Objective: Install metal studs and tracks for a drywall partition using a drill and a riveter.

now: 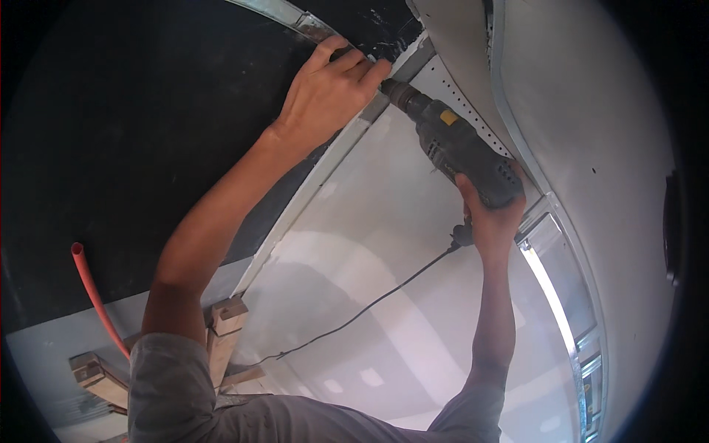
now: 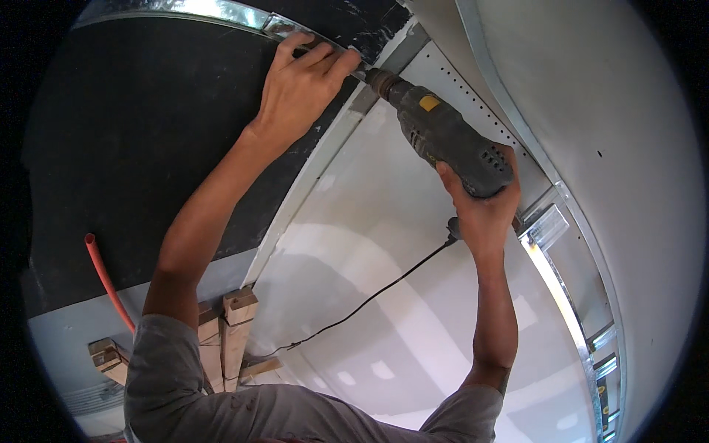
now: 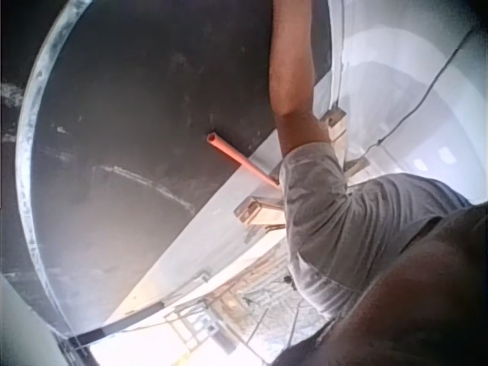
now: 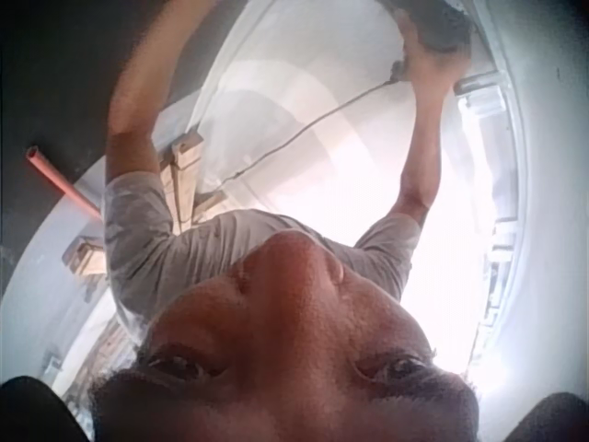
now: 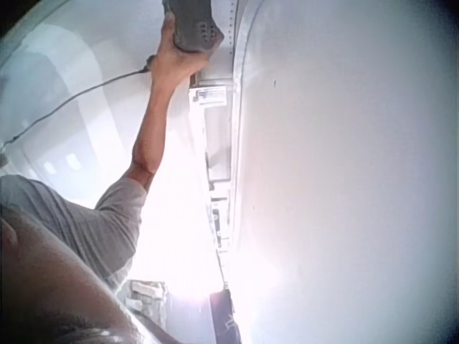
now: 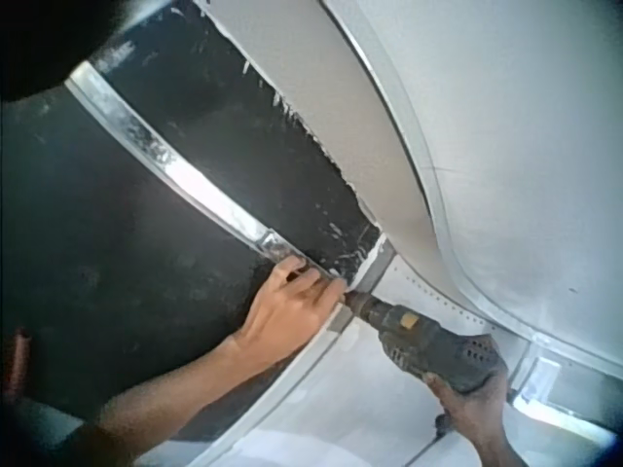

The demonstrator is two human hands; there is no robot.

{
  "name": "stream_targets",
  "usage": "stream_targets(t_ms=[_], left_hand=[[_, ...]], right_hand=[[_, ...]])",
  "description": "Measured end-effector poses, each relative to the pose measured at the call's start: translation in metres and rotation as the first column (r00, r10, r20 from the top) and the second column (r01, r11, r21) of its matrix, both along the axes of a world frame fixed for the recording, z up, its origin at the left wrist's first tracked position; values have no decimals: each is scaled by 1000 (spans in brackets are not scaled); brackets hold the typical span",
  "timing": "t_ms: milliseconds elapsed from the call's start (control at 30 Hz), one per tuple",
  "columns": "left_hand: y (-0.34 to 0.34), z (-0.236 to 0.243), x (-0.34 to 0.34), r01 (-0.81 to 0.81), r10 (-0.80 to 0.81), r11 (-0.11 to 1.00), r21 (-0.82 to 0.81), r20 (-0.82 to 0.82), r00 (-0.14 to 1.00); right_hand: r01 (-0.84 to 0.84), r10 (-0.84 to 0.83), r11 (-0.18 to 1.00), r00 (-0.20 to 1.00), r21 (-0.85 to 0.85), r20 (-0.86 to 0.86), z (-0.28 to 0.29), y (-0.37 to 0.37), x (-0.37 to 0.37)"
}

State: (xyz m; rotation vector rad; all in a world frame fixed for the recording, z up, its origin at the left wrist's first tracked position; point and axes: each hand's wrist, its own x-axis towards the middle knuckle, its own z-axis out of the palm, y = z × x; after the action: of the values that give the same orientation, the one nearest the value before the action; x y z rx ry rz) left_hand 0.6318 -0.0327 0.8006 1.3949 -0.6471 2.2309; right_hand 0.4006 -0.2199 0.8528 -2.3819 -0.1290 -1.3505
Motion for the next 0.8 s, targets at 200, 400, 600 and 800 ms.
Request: stream_targets(t_ms=[200,400,600,800], left_hand=[[2,0,-9,7,7,995,101,-144,990],[5,3,-7,-13,17,997,82,-44,999],[11,3,-7,-67,73,989,131,-47,996],[11,7,-4,-74,80,981,180,-24,997]], right_hand=[[-87,87,996,996,-5,-30,3,-5,-2],[-119,121,988,993,-101,7,4,-2,-3],[-90,93,982,996,-165,11,3,-4,0],[-105,122,966,991,-237,60,5,-5,0]])
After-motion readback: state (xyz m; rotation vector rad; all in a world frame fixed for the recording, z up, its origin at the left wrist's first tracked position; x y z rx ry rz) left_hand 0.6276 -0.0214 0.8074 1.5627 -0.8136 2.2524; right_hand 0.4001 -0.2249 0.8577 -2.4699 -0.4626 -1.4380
